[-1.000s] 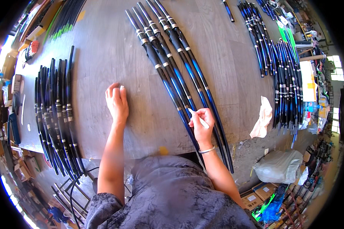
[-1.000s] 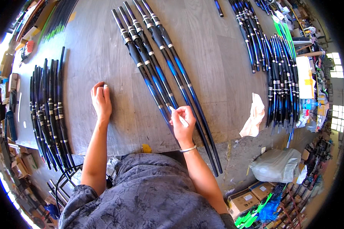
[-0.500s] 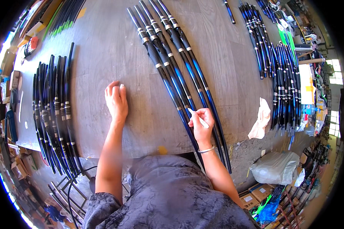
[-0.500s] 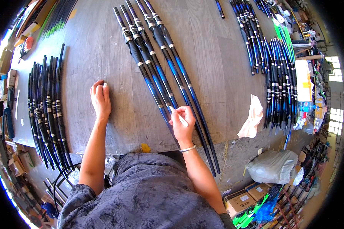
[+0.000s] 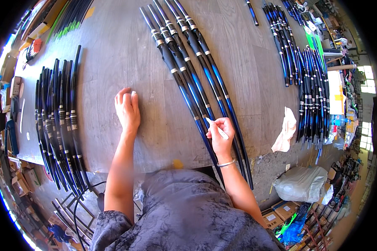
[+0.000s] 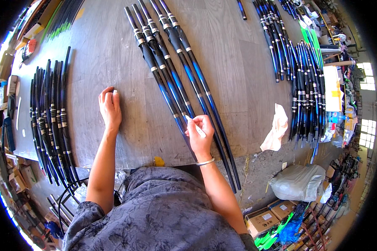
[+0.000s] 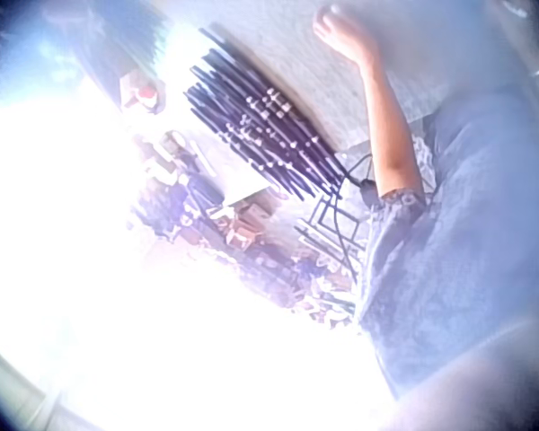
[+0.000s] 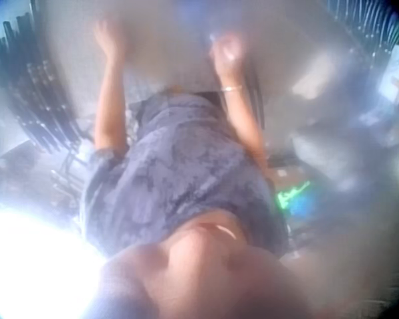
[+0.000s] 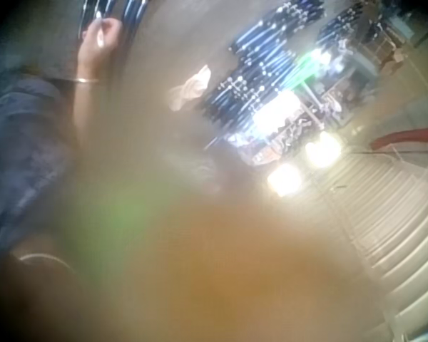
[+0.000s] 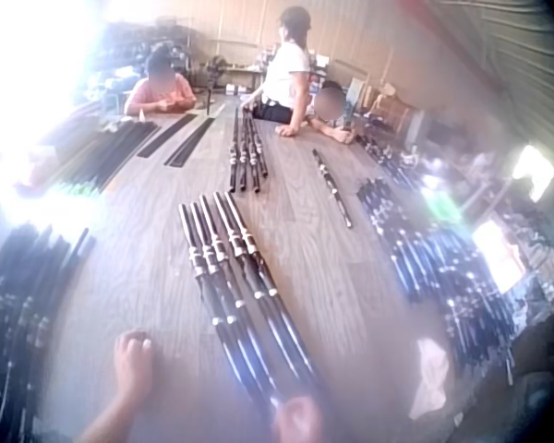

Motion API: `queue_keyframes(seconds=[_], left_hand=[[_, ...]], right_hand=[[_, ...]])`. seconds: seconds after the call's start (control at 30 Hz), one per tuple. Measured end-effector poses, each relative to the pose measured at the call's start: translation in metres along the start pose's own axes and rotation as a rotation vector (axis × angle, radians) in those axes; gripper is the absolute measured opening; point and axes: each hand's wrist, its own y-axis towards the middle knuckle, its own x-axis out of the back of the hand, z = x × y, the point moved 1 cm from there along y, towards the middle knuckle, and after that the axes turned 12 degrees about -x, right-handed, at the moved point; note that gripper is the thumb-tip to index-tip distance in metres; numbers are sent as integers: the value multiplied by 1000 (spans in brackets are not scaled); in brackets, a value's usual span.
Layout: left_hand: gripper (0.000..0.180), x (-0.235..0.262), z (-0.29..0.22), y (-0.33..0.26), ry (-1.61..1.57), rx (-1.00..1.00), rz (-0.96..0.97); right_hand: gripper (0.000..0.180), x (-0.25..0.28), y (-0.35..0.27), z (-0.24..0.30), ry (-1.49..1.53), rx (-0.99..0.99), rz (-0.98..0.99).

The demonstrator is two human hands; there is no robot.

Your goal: The person wipes long blue and black poles with a white cloth, then organizes them into a group on the table and marks one of the poles with a white marker.

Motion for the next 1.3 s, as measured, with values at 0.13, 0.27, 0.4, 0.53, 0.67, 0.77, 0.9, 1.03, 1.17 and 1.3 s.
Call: queue_keyframes(seconds=[0.13, 0.27, 0.4, 0.53, 0.67, 0.77, 0.9, 1.03, 1.17, 1.3], left_hand=[[14, 0, -1, 0, 1, 2, 1], [14, -1, 1, -1, -7, 7, -3], [13, 0, 0, -1, -17, 22, 0], [13, 0, 1, 0, -14, 18, -2], [13, 0, 1, 0, -20, 11, -6], [12, 0, 0, 0, -20, 16, -5], [12, 0, 2, -1, -10, -1, -8], [13, 0, 2, 0, -14, 2, -10], [13, 0, 2, 0, -17, -1, -8], [14, 0, 3, -1, -15, -3, -8]], right_hand=[[14, 0, 1, -1, -4, 8, -2], [13, 4, 0, -2, 53, 14, -12], [13, 6, -5, 5, 125, 23, 10], [13, 0, -7, 5, 84, 5, 40], [13, -9, -9, 1, 55, -26, 72], [13, -10, -7, -2, 19, -17, 65], [12, -12, -6, -1, -72, 6, 84], [12, -11, -5, -3, -105, 24, 79], [12, -10, -4, -6, -122, 40, 78], [12, -11, -4, -4, -121, 33, 77]])
